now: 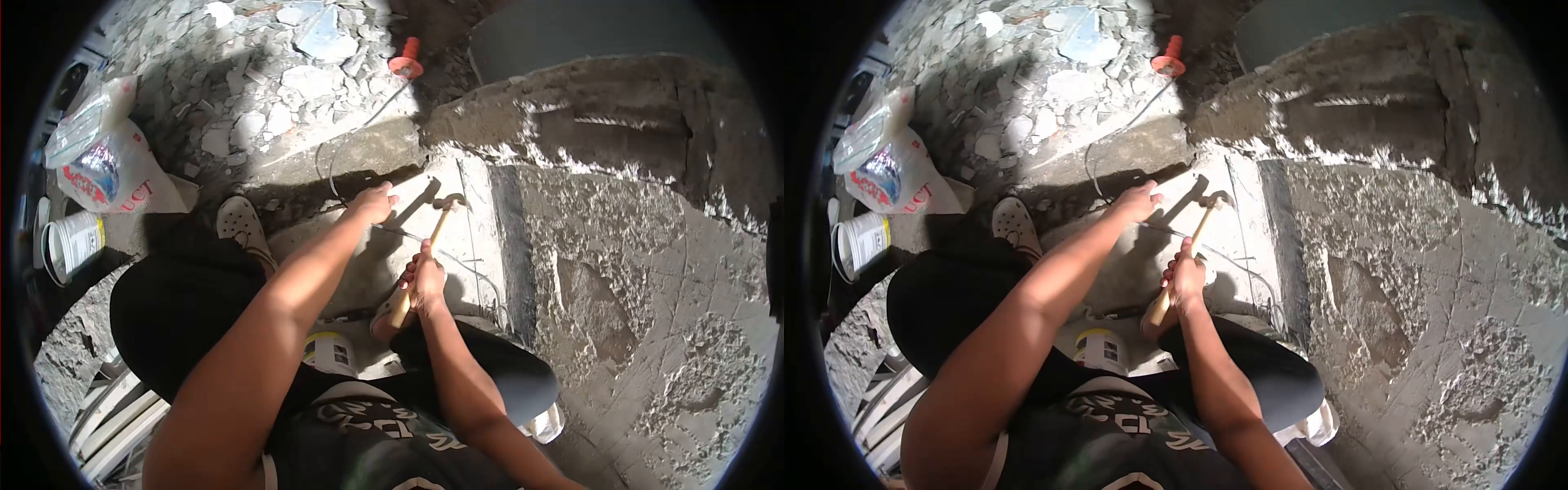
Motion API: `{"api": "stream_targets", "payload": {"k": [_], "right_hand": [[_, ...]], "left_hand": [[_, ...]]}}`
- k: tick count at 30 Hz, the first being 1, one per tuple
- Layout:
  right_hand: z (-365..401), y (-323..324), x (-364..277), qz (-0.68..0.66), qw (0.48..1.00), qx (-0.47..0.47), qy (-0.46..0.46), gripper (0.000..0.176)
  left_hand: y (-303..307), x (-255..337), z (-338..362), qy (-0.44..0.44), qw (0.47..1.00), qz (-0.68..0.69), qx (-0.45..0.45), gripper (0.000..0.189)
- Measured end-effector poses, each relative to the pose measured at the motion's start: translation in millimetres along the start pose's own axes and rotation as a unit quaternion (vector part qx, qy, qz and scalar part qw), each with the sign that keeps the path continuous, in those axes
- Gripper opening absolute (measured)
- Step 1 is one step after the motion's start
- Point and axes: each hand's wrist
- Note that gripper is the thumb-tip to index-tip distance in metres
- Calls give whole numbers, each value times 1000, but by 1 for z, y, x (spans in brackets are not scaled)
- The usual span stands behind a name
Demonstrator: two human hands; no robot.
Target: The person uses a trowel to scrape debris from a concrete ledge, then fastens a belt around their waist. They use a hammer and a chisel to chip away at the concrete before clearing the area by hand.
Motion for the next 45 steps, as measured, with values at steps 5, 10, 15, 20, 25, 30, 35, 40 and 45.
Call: {"api": "stream_targets", "payload": {"k": [5,10,15,20,25,30,35,40,45], "right_hand": [[11,-36,9,-173,978,-13,120,56],[-26,-32,27,-87,975,-1,206,54],[-27,-40,30,-112,972,6,205,46],[-46,-53,31,-117,940,-17,319,47],[-81,-62,19,-16,984,25,173,52],[-45,-43,3,-121,966,31,226,51],[-36,-58,21,-161,926,-1,342,47],[-47,-63,20,3,984,-37,172,50],[-23,-62,22,-88,941,-10,327,45]], "left_hand": [[2,1,-5,33,999,21,-6,60],[8,9,-3,50,999,-16,3,50],[4,-9,-13,18,1000,3,0,47],[3,-7,-14,19,999,-1,27,48],[30,9,4,22,1000,-8,11,44],[21,0,-7,12,1000,-1,21,45],[9,-15,-18,-39,997,25,58,40],[-17,-31,-34,-14,997,-13,73,41],[0,-18,-24,-1,998,-24,59,40]]}}
Point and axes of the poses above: each hand's wrist, its own z-axis away from the middle knuckle, its own y-axis out of the back of the hand, x = y × z, and after that the axes turned 14 degrees about x, right-handed
